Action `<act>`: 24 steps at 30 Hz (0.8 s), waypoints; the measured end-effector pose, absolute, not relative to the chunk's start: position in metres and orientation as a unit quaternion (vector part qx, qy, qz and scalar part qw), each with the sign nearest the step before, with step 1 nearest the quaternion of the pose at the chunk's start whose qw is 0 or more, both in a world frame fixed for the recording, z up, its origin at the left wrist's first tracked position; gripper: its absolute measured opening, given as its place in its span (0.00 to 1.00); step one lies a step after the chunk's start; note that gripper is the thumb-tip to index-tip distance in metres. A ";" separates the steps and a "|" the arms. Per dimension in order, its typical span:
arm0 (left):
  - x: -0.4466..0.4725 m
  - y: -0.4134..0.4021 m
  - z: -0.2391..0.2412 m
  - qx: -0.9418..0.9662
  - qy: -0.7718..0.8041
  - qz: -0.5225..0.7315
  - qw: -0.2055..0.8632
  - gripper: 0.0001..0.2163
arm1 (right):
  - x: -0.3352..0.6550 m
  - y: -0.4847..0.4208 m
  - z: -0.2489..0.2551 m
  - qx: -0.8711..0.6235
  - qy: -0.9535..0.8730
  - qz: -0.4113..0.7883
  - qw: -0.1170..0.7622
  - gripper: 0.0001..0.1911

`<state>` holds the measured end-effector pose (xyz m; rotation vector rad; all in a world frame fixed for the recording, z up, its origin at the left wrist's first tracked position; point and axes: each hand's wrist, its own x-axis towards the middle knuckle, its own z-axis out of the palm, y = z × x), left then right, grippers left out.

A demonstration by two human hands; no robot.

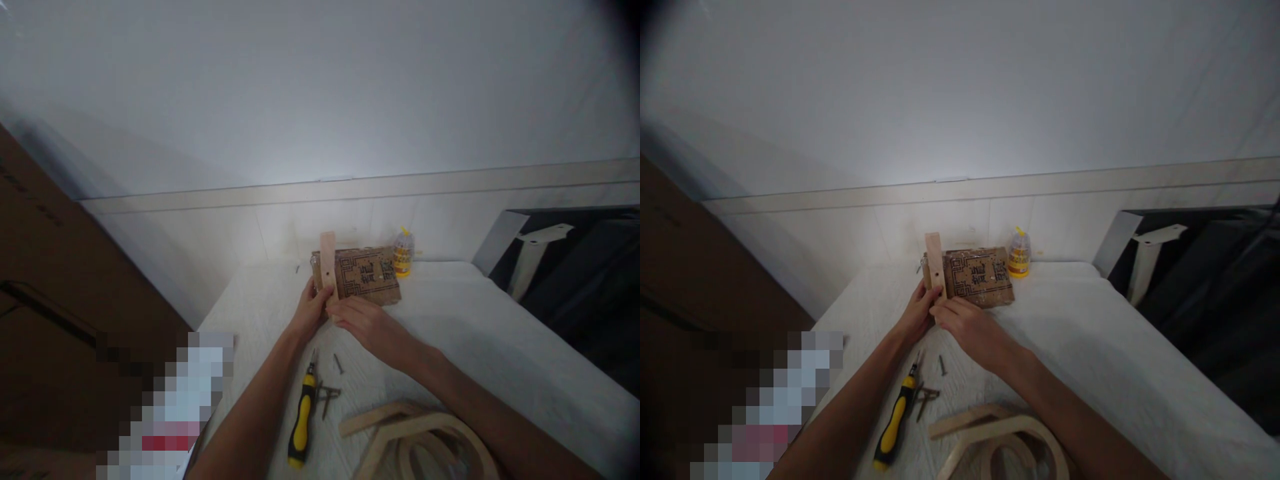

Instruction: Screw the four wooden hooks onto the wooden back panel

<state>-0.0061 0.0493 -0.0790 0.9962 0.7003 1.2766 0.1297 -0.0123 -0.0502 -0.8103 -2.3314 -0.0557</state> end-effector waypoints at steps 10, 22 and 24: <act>-0.006 0.050 -0.077 0.429 0.311 0.556 0.640 0.23 | 0.132 -0.013 -0.048 -0.324 -0.894 -0.007 0.308 0.15; -0.007 0.051 -0.080 0.438 0.311 0.552 0.637 0.23 | 0.133 -0.013 -0.048 -0.323 -0.895 0.003 0.307 0.15; -0.007 0.051 -0.079 0.438 0.308 0.548 0.643 0.23 | 0.133 -0.013 -0.048 -0.328 -0.893 -0.001 0.309 0.15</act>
